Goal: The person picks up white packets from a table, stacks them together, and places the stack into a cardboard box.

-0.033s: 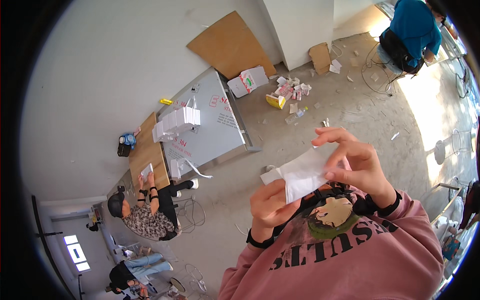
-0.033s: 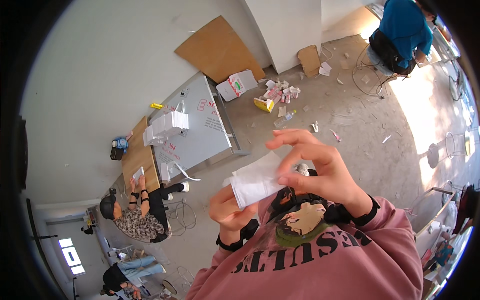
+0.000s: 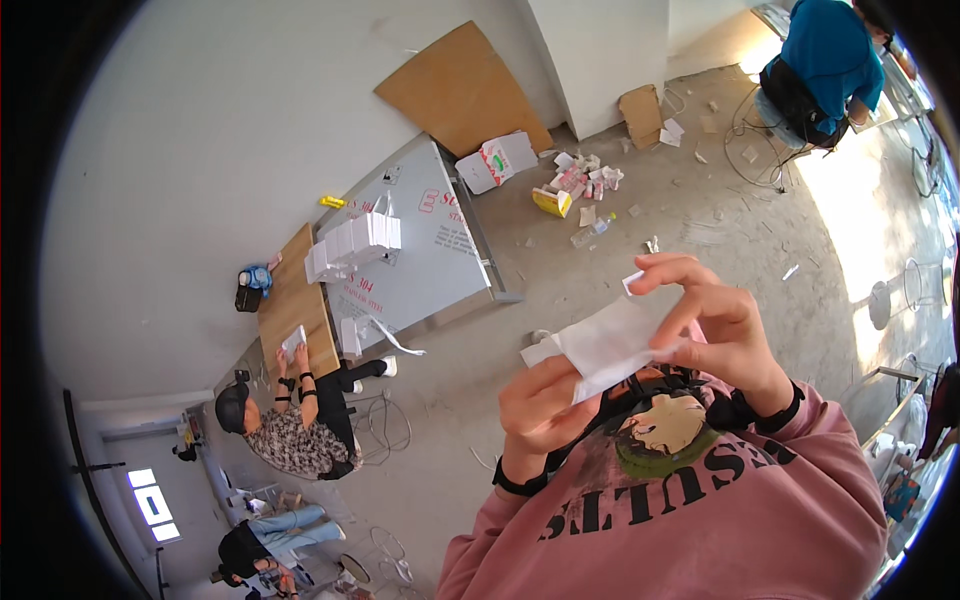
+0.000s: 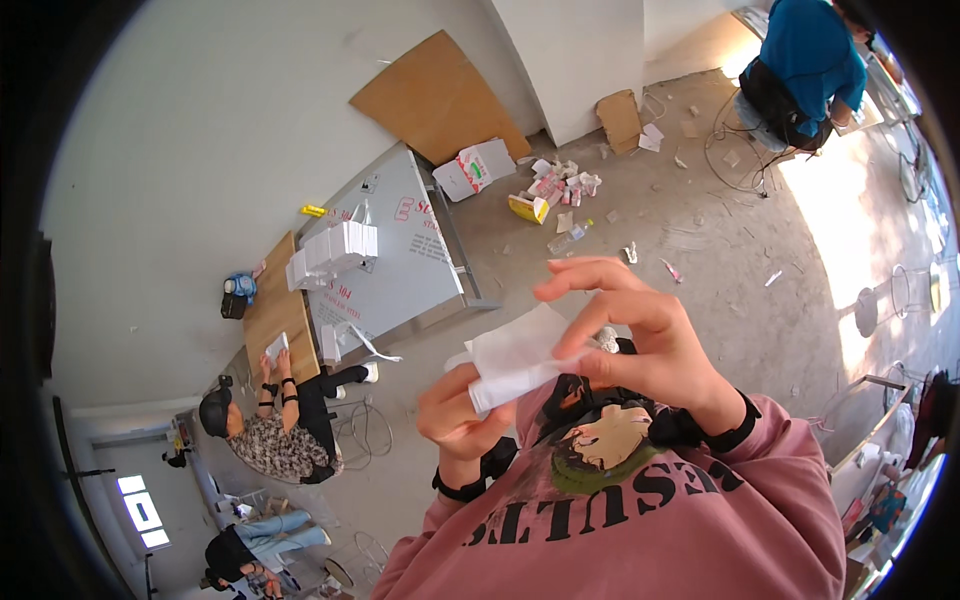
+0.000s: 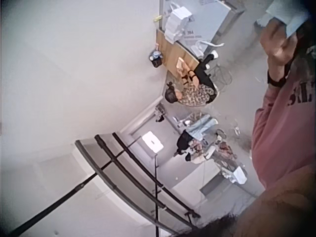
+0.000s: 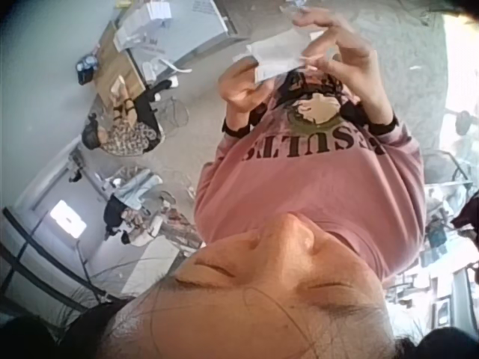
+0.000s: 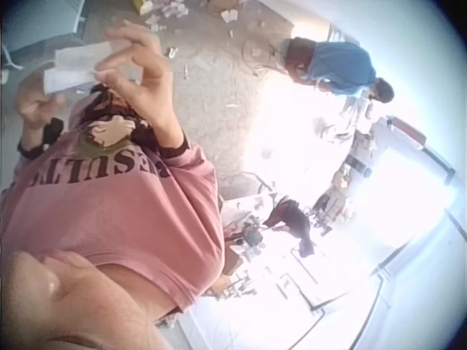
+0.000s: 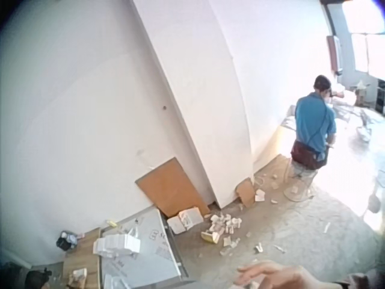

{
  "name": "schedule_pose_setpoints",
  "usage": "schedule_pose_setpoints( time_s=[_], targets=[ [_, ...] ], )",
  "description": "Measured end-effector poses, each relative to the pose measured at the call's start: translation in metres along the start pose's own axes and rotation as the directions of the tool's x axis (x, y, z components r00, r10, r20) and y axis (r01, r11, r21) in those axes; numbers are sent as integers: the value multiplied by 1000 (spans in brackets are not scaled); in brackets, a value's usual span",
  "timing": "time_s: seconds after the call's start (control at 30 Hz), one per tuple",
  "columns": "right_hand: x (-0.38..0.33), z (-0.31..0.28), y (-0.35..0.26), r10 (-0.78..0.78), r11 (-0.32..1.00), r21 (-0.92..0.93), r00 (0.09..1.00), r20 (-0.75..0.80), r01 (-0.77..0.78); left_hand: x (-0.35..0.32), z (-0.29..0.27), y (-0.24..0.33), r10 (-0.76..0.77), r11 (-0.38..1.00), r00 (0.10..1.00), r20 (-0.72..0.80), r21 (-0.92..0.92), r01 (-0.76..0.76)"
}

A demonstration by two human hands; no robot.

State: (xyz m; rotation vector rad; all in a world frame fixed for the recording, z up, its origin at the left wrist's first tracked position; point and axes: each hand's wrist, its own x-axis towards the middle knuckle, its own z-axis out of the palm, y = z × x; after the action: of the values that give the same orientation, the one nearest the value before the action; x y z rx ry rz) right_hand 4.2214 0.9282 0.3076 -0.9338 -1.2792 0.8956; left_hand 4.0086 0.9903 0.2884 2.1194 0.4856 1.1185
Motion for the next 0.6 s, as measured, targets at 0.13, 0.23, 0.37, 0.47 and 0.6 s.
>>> schedule_pose_setpoints(
  time_s=[0.13,0.23,0.37,0.47,0.6],
  targets=[
    [2,-3,-13,-91,985,-135,990,108,105,2,2,-7,-39,988,995,-95,-153,24],
    [1,-4,-17,-103,975,-181,982,158,131,3,5,-6,-82,988,987,-141,-144,62],
    [-1,-6,-18,-100,972,-189,975,200,139,3,8,-8,-108,976,975,-196,-206,66],
    [-3,-8,-18,-94,988,-97,958,269,124,2,1,-3,-139,980,986,-97,-160,123],
    [-4,-7,-4,188,974,131,982,-2,-186,1,1,4,-29,999,995,-94,-26,27]
  ],
)
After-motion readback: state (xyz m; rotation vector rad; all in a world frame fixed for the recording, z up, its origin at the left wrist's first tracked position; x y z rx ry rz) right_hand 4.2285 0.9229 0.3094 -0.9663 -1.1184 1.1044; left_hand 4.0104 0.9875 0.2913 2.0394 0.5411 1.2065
